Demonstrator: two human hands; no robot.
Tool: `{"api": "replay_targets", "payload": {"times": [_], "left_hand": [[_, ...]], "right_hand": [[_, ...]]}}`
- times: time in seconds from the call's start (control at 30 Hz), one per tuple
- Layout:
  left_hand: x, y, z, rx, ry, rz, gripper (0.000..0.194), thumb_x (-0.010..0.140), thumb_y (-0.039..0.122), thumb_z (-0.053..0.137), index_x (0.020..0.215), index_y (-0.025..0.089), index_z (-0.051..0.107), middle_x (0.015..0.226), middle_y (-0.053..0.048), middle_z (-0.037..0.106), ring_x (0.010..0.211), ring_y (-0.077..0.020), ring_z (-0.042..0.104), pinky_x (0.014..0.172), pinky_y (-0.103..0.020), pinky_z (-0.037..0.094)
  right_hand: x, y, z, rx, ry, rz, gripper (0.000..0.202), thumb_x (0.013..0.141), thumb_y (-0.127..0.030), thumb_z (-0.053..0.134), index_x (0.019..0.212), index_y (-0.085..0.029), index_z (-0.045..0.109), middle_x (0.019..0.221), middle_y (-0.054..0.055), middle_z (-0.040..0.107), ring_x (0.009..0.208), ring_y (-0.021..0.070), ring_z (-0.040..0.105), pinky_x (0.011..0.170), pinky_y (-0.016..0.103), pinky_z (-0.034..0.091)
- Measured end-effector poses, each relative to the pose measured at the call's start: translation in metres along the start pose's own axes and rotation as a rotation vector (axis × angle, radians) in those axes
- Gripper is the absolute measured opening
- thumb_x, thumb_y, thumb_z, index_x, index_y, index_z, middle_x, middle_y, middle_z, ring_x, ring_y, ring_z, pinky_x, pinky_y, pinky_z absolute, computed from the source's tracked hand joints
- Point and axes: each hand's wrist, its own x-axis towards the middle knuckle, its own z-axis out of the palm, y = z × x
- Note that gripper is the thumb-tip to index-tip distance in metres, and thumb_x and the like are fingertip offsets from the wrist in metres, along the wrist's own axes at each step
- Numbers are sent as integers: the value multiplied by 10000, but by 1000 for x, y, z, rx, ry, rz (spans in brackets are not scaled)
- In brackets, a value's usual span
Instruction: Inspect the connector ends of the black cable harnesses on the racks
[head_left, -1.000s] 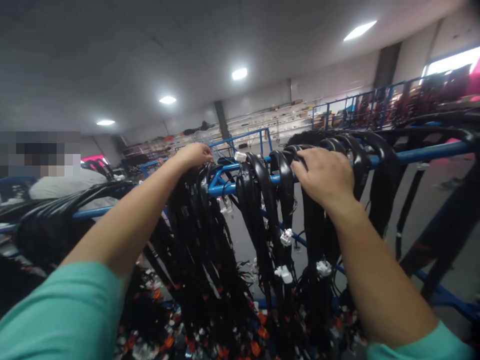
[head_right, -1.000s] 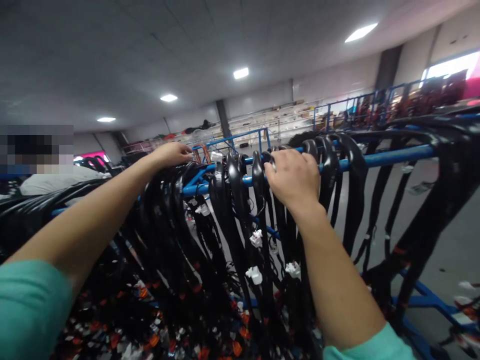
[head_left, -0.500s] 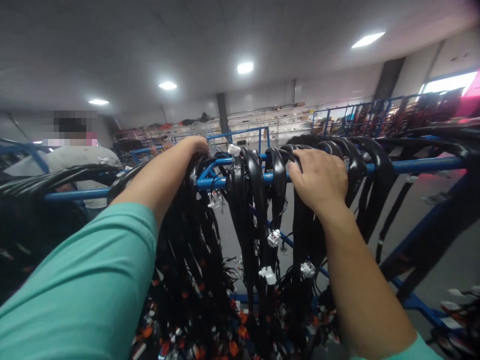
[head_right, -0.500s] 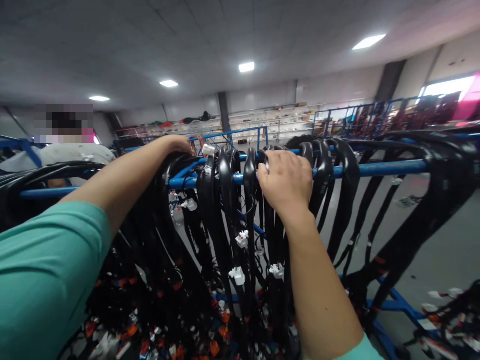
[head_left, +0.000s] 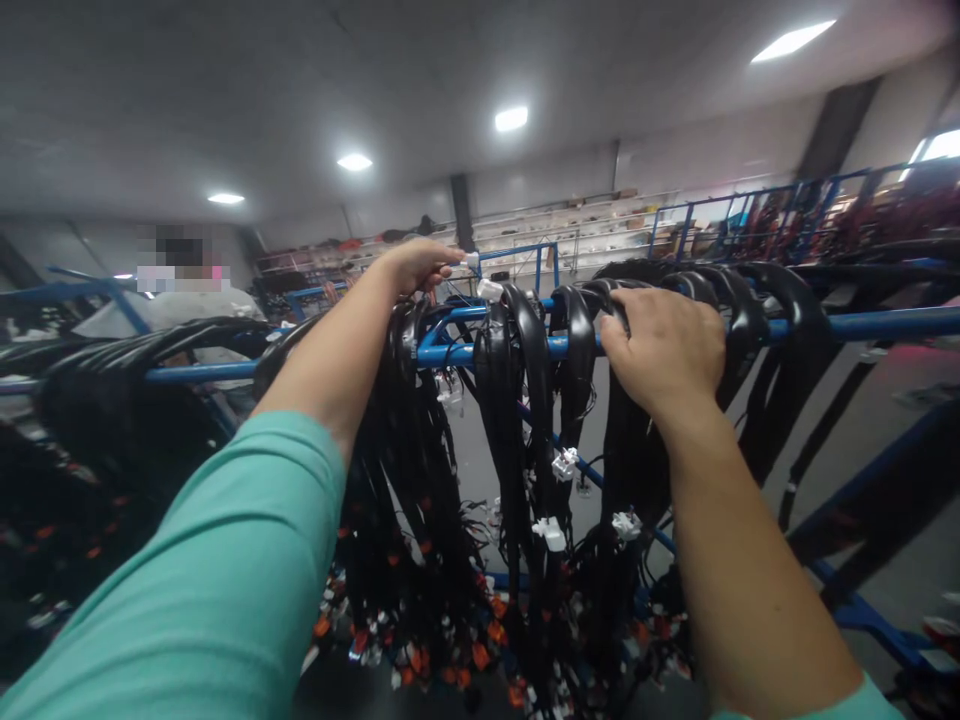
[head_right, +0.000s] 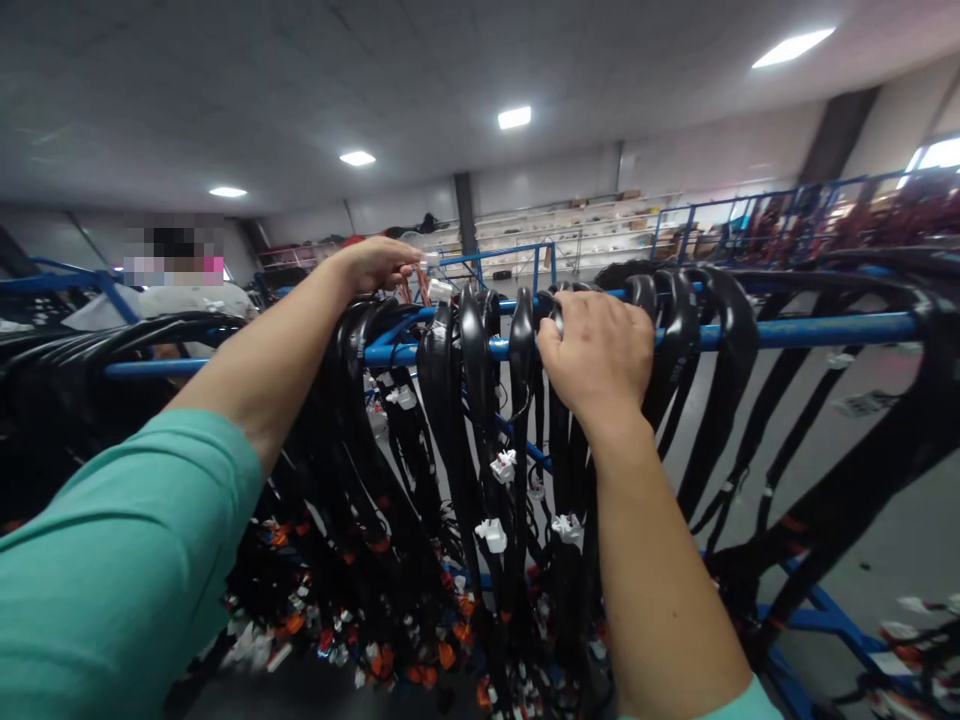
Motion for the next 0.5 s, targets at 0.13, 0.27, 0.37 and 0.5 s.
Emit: {"api": "replay_targets", "payload": {"times": [0.13,0.27,0.37,0.5], "left_hand": [[-15,3,1,94,-212,212,212,656,300,694,798,144,674,655,-72,593,615,-148,560,630,-335,442],[-19,2,-2,279,-320,213,341,624,360,694,926,201,691,814,-113,665,792,-237,603,739,-428,445],[-21,0,-3,344,-312,213,421,622,375,673,1020,237,661,897,-104,675,867,-250,600,764,-428,446],[-19,-1,0,303,-359,208,466,632,351,644,1077,215,633,956,-110,667,890,-247,599,768,-399,451]], "right_hand": [[0,-1,-1,19,-13,11,344,835,-307,352,1090,-182,546,1073,101,594,1014,262,490,860,407,315],[-1,-2,-1,47,10,21,337,829,-301,360,1086,-191,549,1060,98,597,1010,261,489,863,408,311],[-1,-2,0,55,13,20,334,824,-300,369,1080,-193,554,1045,102,599,1001,265,488,856,412,311],[0,-1,1,62,9,27,337,820,-305,371,1078,-192,557,1039,105,594,992,271,484,849,419,309]]}}
